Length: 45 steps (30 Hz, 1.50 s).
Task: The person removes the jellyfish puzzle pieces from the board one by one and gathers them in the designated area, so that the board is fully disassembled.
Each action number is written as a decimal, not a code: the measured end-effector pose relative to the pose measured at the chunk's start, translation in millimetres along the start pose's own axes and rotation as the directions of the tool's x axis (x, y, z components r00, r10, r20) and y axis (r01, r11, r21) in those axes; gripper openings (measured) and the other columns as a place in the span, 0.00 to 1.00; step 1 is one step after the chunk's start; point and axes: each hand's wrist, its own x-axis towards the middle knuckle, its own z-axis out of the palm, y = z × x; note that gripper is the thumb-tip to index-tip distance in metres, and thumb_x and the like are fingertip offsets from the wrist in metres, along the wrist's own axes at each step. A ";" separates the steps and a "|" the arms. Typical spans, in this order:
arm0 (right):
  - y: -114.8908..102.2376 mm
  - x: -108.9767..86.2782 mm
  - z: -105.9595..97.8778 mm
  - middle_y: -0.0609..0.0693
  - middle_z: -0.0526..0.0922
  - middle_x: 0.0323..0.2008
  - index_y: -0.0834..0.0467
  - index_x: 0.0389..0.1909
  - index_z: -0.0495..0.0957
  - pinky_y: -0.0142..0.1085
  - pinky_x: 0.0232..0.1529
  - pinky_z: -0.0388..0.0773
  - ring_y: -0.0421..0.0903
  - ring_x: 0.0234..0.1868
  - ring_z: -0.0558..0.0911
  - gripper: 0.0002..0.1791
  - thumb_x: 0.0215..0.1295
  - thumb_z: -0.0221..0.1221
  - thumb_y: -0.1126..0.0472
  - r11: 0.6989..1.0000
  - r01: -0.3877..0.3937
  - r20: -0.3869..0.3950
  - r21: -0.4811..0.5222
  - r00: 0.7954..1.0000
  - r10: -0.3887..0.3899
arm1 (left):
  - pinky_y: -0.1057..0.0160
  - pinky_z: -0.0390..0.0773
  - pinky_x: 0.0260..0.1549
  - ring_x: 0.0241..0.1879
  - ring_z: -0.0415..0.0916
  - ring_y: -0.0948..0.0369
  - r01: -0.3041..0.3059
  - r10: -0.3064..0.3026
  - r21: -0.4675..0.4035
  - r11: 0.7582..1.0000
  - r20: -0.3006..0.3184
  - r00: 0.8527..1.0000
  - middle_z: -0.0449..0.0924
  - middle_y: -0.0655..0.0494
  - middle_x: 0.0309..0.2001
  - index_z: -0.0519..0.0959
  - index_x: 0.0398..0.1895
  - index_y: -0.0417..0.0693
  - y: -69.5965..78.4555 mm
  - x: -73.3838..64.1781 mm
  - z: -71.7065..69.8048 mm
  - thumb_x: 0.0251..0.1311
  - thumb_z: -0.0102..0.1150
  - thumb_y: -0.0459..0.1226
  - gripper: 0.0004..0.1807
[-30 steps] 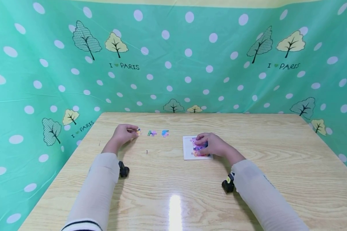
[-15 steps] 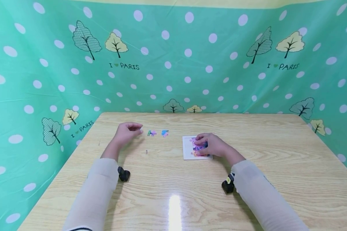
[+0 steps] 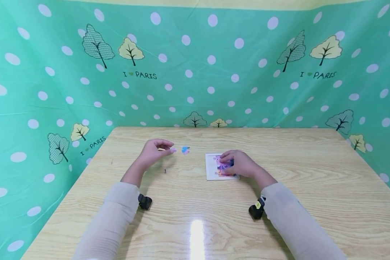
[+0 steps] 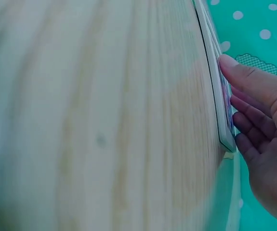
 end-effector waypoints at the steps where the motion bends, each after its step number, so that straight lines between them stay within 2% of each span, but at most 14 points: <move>1: -0.3 -0.5 -0.2 0.51 0.75 0.61 0.57 0.52 0.83 0.53 0.68 0.60 0.58 0.67 0.66 0.24 0.53 0.73 0.60 1.000 0.000 -0.004 -0.002 1.000 0.000 | 0.63 0.78 0.41 0.47 0.75 0.53 -0.003 0.003 -0.008 1.000 0.010 1.000 0.80 0.41 0.49 0.81 0.52 0.36 1.9 -0.3 2.4 0.57 0.68 0.34 0.19; 5: -0.3 -2.7 -1.7 0.51 0.73 0.63 0.57 0.52 0.83 0.52 0.68 0.59 0.57 0.68 0.64 0.24 0.52 0.73 0.60 1.000 -0.022 -0.041 0.022 0.999 0.023 | 0.60 0.79 0.44 0.48 0.75 0.52 -0.017 0.018 -0.028 0.999 0.056 0.998 0.79 0.41 0.50 0.80 0.52 0.36 9.9 -1.0 11.4 0.57 0.68 0.34 0.20; 9: 2.2 -4.7 -4.2 0.52 0.73 0.63 0.58 0.53 0.82 0.51 0.66 0.64 0.57 0.65 0.67 0.24 0.53 0.73 0.60 0.999 -0.035 -0.075 0.039 0.996 0.038 | 0.57 0.79 0.44 0.48 0.74 0.50 -0.034 0.036 -0.019 0.999 0.089 0.995 0.79 0.43 0.49 0.81 0.51 0.38 17.1 -1.6 20.4 0.58 0.67 0.34 0.18; 13: 5.8 -6.4 -5.3 0.55 0.74 0.60 0.60 0.53 0.82 0.52 0.62 0.68 0.58 0.61 0.71 0.23 0.54 0.72 0.60 1.000 -0.013 -0.081 0.005 0.997 0.013 | 0.56 0.78 0.43 0.47 0.76 0.50 -0.053 0.055 -0.018 0.998 0.120 0.991 0.80 0.46 0.45 0.82 0.51 0.38 24.3 -1.4 30.6 0.58 0.67 0.35 0.17; 20: 6.9 -8.1 -5.6 0.57 0.74 0.58 0.62 0.52 0.82 0.54 0.65 0.62 0.60 0.63 0.69 0.23 0.55 0.72 0.59 0.998 -0.018 -0.074 -0.054 0.997 0.014 | 0.58 0.77 0.42 0.45 0.76 0.56 -0.097 0.092 0.020 0.995 0.191 0.977 0.81 0.43 0.49 0.83 0.49 0.39 37.5 -0.3 48.3 0.58 0.67 0.35 0.16; 27: 6.8 -4.8 -5.9 0.56 0.74 0.60 0.62 0.52 0.82 0.53 0.67 0.60 0.60 0.65 0.67 0.24 0.55 0.72 0.59 0.997 -0.005 -0.055 -0.078 0.998 0.001 | 0.61 0.77 0.39 0.42 0.75 0.58 -0.116 0.094 0.079 0.990 0.240 0.966 0.82 0.54 0.42 0.84 0.47 0.41 47.2 2.8 62.5 0.57 0.69 0.35 0.15; 29: 6.8 -4.2 -5.9 0.56 0.74 0.60 0.62 0.52 0.82 0.53 0.67 0.61 0.59 0.65 0.67 0.24 0.54 0.72 0.59 0.997 -0.007 -0.053 -0.082 0.999 0.003 | 0.61 0.77 0.40 0.42 0.76 0.58 -0.130 0.102 0.097 0.987 0.255 0.962 0.83 0.54 0.41 0.85 0.46 0.42 49.1 4.3 66.3 0.57 0.69 0.35 0.14; 38: 3.6 -3.0 -6.2 0.58 0.74 0.59 0.64 0.52 0.82 0.53 0.66 0.62 0.60 0.64 0.68 0.25 0.54 0.72 0.58 0.991 0.010 -0.058 -0.135 0.998 -0.018 | 0.62 0.78 0.44 0.42 0.78 0.61 -0.127 0.061 0.185 0.974 0.325 0.944 0.84 0.55 0.43 0.85 0.44 0.42 56.0 12.5 84.8 0.57 0.68 0.34 0.12; 45: 1.2 -0.4 -5.8 0.61 0.72 0.60 0.65 0.53 0.81 0.53 0.65 0.64 0.61 0.63 0.69 0.25 0.57 0.70 0.56 0.988 0.002 -0.047 -0.153 0.999 -0.009 | 0.65 0.79 0.41 0.42 0.78 0.61 -0.147 0.044 0.237 0.960 0.392 0.919 0.84 0.55 0.43 0.85 0.45 0.43 59.1 16.4 97.7 0.59 0.66 0.35 0.12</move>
